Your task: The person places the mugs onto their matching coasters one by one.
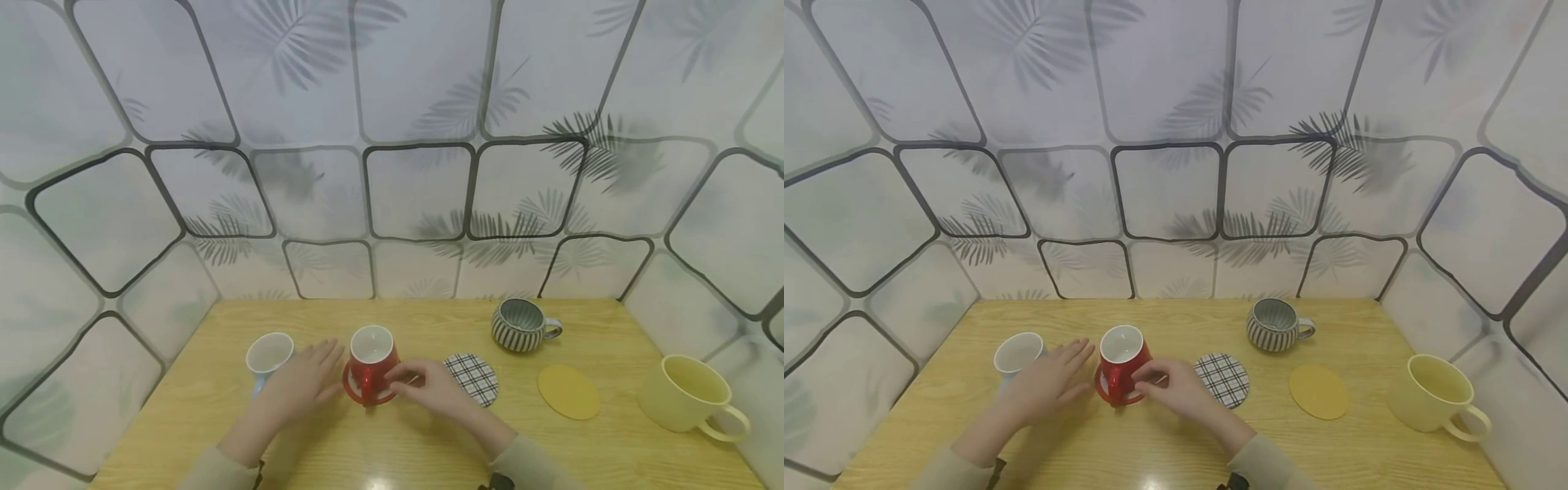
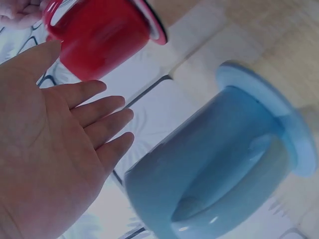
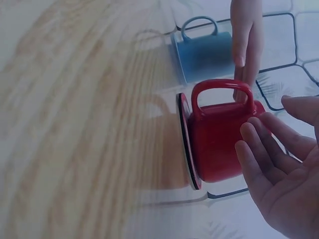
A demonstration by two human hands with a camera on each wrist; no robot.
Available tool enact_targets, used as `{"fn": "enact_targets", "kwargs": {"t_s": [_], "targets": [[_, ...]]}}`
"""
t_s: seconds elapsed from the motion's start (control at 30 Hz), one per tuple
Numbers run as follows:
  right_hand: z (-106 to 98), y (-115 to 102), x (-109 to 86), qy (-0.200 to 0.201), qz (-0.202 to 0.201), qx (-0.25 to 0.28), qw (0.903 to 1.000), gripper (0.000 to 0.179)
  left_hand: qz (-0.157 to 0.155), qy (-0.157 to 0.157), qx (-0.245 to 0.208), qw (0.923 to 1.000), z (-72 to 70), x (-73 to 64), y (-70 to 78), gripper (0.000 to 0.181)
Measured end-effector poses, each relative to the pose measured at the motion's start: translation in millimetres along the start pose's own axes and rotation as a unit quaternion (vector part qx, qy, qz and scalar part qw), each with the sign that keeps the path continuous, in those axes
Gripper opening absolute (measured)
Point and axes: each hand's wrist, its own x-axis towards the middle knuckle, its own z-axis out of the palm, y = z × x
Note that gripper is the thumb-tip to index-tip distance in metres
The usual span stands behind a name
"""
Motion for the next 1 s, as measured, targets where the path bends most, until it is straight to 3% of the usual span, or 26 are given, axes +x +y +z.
{"fn": "enact_targets", "kwargs": {"t_s": [0.33, 1.0], "targets": [[-20.0, -4.0, -1.3, 0.015, 0.007, -0.004, 0.9999, 0.023, 0.014, 0.038, 0.021, 0.9990, -15.2, -1.9, 5.3, 0.064], [-51.2, -1.6, -11.0, 0.058, -0.010, 0.007, 0.9982, 0.023, 0.046, 0.063, 0.038, 0.9962, -32.8, 4.5, 25.2, 0.065]]}}
